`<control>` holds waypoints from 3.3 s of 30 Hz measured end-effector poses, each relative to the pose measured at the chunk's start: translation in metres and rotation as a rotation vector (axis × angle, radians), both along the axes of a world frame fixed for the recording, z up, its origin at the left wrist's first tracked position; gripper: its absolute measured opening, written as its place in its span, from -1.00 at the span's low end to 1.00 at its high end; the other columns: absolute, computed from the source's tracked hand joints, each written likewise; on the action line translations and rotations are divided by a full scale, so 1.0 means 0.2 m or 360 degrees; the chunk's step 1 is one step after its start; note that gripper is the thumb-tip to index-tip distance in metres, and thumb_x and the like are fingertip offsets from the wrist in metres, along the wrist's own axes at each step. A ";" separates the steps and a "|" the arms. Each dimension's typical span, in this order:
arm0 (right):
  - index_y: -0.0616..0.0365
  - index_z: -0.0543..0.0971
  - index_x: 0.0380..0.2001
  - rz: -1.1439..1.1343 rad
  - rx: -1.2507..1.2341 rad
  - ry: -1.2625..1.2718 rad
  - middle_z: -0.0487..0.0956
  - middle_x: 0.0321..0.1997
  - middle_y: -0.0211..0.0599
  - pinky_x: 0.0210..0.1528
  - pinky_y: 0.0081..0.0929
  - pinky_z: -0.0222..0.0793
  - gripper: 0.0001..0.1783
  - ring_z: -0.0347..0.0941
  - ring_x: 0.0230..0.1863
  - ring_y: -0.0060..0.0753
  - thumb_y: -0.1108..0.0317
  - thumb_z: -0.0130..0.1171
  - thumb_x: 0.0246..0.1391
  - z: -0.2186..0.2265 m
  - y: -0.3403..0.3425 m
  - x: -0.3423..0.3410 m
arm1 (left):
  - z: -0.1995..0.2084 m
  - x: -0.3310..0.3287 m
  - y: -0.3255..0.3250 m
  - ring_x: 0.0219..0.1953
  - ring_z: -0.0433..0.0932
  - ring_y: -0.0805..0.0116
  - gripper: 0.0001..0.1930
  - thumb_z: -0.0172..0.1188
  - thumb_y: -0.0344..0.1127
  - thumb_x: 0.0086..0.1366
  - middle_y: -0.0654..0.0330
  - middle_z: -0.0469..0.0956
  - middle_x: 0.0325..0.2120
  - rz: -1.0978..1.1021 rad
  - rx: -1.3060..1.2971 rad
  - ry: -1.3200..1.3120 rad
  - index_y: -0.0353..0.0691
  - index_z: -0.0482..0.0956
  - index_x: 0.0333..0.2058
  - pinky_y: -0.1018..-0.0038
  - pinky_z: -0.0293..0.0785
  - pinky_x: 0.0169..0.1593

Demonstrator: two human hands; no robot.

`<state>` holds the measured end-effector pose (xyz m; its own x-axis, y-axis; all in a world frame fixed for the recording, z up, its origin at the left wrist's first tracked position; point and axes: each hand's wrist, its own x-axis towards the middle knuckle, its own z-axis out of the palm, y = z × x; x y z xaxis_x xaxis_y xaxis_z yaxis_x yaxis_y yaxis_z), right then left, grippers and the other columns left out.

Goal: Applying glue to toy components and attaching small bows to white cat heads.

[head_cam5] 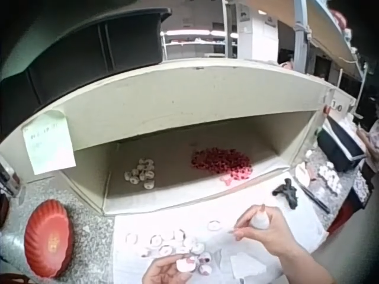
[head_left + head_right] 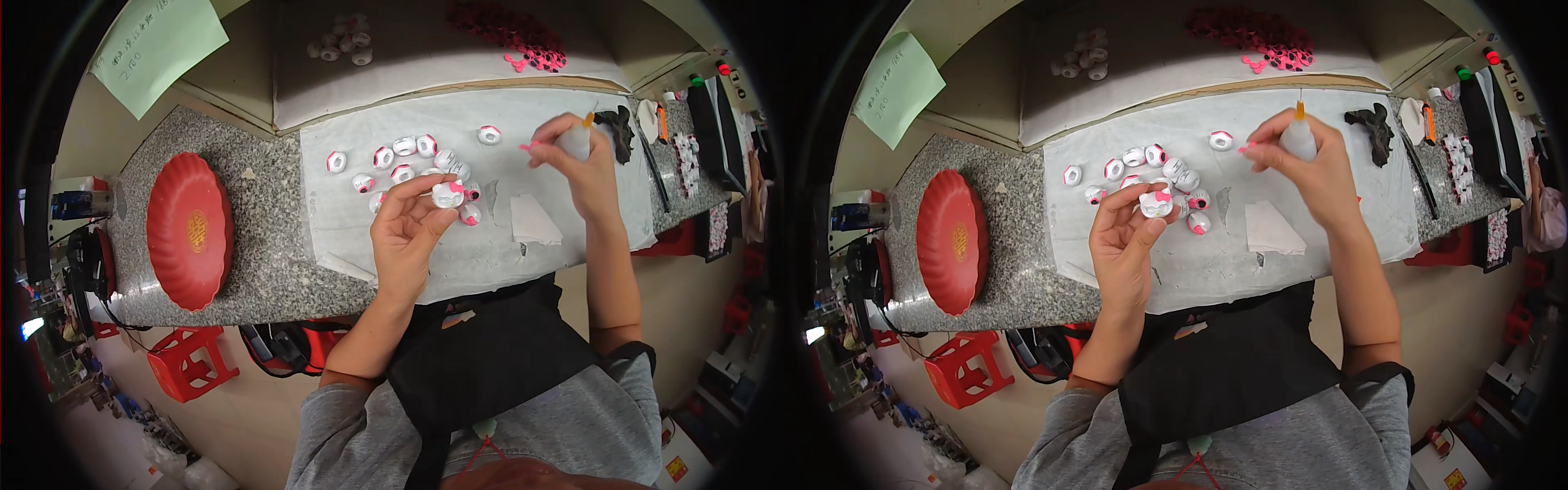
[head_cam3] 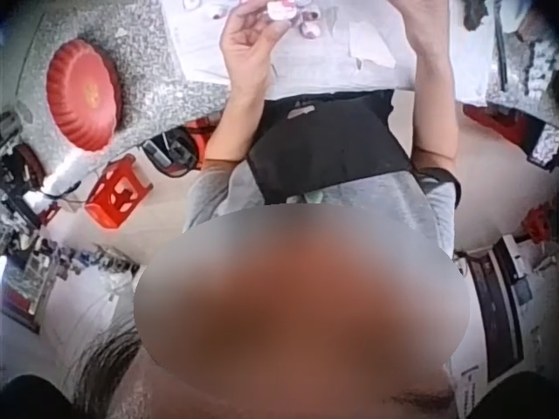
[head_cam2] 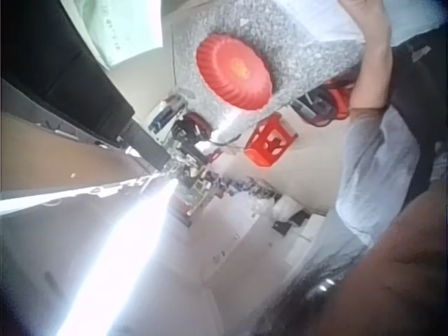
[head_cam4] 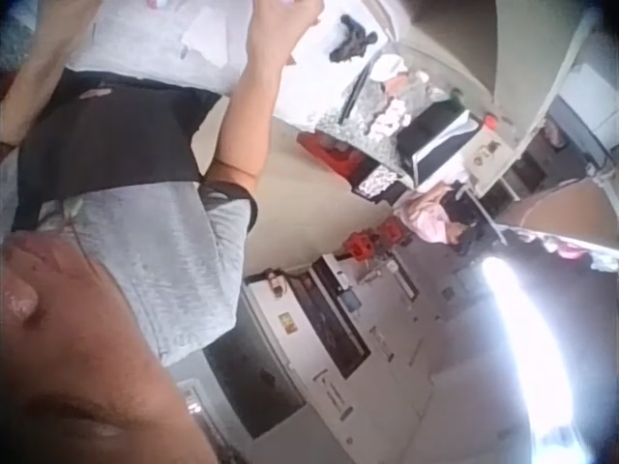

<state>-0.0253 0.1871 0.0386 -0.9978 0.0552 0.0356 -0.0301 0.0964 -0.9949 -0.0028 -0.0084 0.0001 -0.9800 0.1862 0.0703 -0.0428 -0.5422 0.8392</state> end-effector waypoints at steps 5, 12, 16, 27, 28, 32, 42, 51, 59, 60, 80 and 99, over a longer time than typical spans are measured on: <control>0.31 0.37 -0.60 0.0099 -0.0331 -0.0064 0.41 -0.56 -0.19 -0.46 -0.59 0.30 -0.89 0.37 -0.55 -0.45 0.64 0.06 -0.32 -0.02 -0.11 0.15 | -0.01 0.00 0.02 -0.30 0.39 0.49 -0.69 0.02 -0.63 -0.03 0.07 0.35 -0.24 -0.0060 -0.0124 0.0030 -0.38 0.28 -0.24 0.68 0.34 -0.30; 0.30 0.36 -0.60 0.0254 -0.0532 -0.0119 0.41 -0.54 -0.17 -0.49 -0.57 0.29 -0.89 0.35 -0.57 -0.45 0.62 0.07 -0.30 -0.05 -0.20 0.18 | -0.01 0.02 0.03 -0.26 0.37 0.46 -0.72 0.02 -0.63 -0.04 0.11 0.36 -0.26 -0.0044 -0.0400 0.0160 -0.37 0.36 -0.27 0.63 0.35 -0.26; 0.29 0.37 -0.60 0.0228 -0.0477 -0.0171 0.40 -0.54 -0.21 -0.51 -0.59 0.27 -0.91 0.34 -0.55 -0.48 0.59 0.07 -0.27 -0.06 -0.21 0.18 | -0.02 0.02 0.03 -0.22 0.36 0.43 -0.72 0.03 -0.63 -0.06 0.11 0.36 -0.26 -0.0017 -0.0532 0.0238 -0.35 0.38 -0.28 0.58 0.35 -0.22; 0.27 0.35 -0.52 0.0041 -0.0369 0.0012 0.36 -0.54 -0.30 -0.58 -0.72 0.25 -0.81 0.29 -0.54 -0.58 0.60 0.11 -0.31 -0.08 -0.24 0.20 | 0.00 0.01 0.01 -0.22 0.36 0.40 -0.70 0.04 -0.62 -0.05 0.08 0.37 -0.26 -0.0149 -0.0245 0.0176 -0.39 0.34 -0.25 0.57 0.30 -0.16; 0.27 0.37 -0.47 0.0123 -0.0397 0.0018 0.36 -0.56 -0.35 -0.56 -0.74 0.25 -0.78 0.27 -0.54 -0.63 0.59 0.12 -0.31 -0.07 -0.23 0.20 | 0.00 0.01 0.01 -0.22 0.36 0.40 -0.70 0.04 -0.62 -0.05 0.08 0.37 -0.26 -0.0145 -0.0245 0.0172 -0.39 0.34 -0.25 0.57 0.30 -0.16; 0.31 0.38 -0.38 0.0335 -0.0447 -0.0036 0.36 -0.53 -0.31 -0.61 -0.72 0.25 -0.67 0.27 -0.55 -0.59 0.58 0.15 -0.35 -0.05 -0.25 0.19 | -0.01 0.02 0.00 -0.21 0.35 0.38 -0.73 0.03 -0.61 -0.04 0.10 0.38 -0.29 -0.0168 -0.0199 0.0211 -0.39 0.36 -0.28 0.56 0.26 -0.16; 0.32 0.45 -0.41 0.0284 -0.0559 -0.0002 0.37 -0.59 -0.36 -0.56 -0.71 0.26 -0.74 0.28 -0.59 -0.64 0.52 0.16 -0.30 -0.08 -0.25 0.21 | -0.01 0.03 0.00 -0.18 0.34 0.31 -0.81 0.06 -0.59 -0.05 0.08 0.41 -0.35 -0.0181 -0.0233 0.0404 -0.38 0.40 -0.37 0.47 0.25 -0.12; 0.35 0.38 -0.39 0.0275 -0.0661 -0.0105 0.42 -0.49 -0.21 -0.59 -0.67 0.29 -0.72 0.36 -0.59 -0.52 0.56 0.11 -0.30 -0.11 -0.24 0.22 | 0.02 0.03 0.00 -0.17 0.33 0.34 -0.76 0.03 -0.56 0.00 0.09 0.38 -0.29 -0.0354 -0.0106 0.0118 -0.40 0.36 -0.28 0.46 0.25 -0.10; 0.35 0.37 -0.37 0.0259 -0.0690 -0.0093 0.42 -0.52 -0.24 -0.59 -0.67 0.30 -0.73 0.36 -0.61 -0.54 0.56 0.04 -0.27 -0.10 -0.26 0.23 | -0.01 0.03 0.00 -0.17 0.33 0.37 -0.73 0.01 -0.59 0.00 0.10 0.36 -0.27 -0.0281 -0.0196 0.0261 -0.41 0.34 -0.25 0.48 0.23 -0.08; 0.35 0.37 -0.37 0.0258 -0.0689 -0.0094 0.42 -0.52 -0.24 -0.59 -0.67 0.30 -0.73 0.36 -0.61 -0.54 0.56 0.04 -0.27 -0.10 -0.26 0.23 | -0.01 0.03 0.00 -0.17 0.33 0.37 -0.73 0.00 -0.59 0.00 0.10 0.36 -0.27 -0.0277 -0.0213 0.0309 -0.41 0.34 -0.25 0.48 0.23 -0.07; 0.33 0.39 -0.41 0.0278 -0.0723 -0.0068 0.40 -0.58 -0.24 -0.57 -0.62 0.28 -0.76 0.36 -0.62 -0.48 0.58 0.08 -0.30 -0.10 -0.23 0.23 | 0.00 0.02 0.02 -0.19 0.33 0.38 -0.73 0.03 -0.56 0.00 0.12 0.35 -0.29 -0.0415 0.0001 0.0192 -0.41 0.32 -0.25 0.52 0.26 -0.11; 0.24 0.43 -0.40 0.0098 -0.0096 -0.0180 0.41 -0.61 -0.38 -0.54 -0.71 0.19 -0.76 0.31 -0.60 -0.62 0.51 0.10 -0.27 -0.08 -0.04 0.19 | 0.13 -0.31 -0.04 -0.24 0.37 0.39 -0.78 0.04 -0.43 0.00 0.15 0.40 -0.30 -0.0179 -0.1483 0.0994 -0.27 0.41 -0.30 0.56 0.24 -0.16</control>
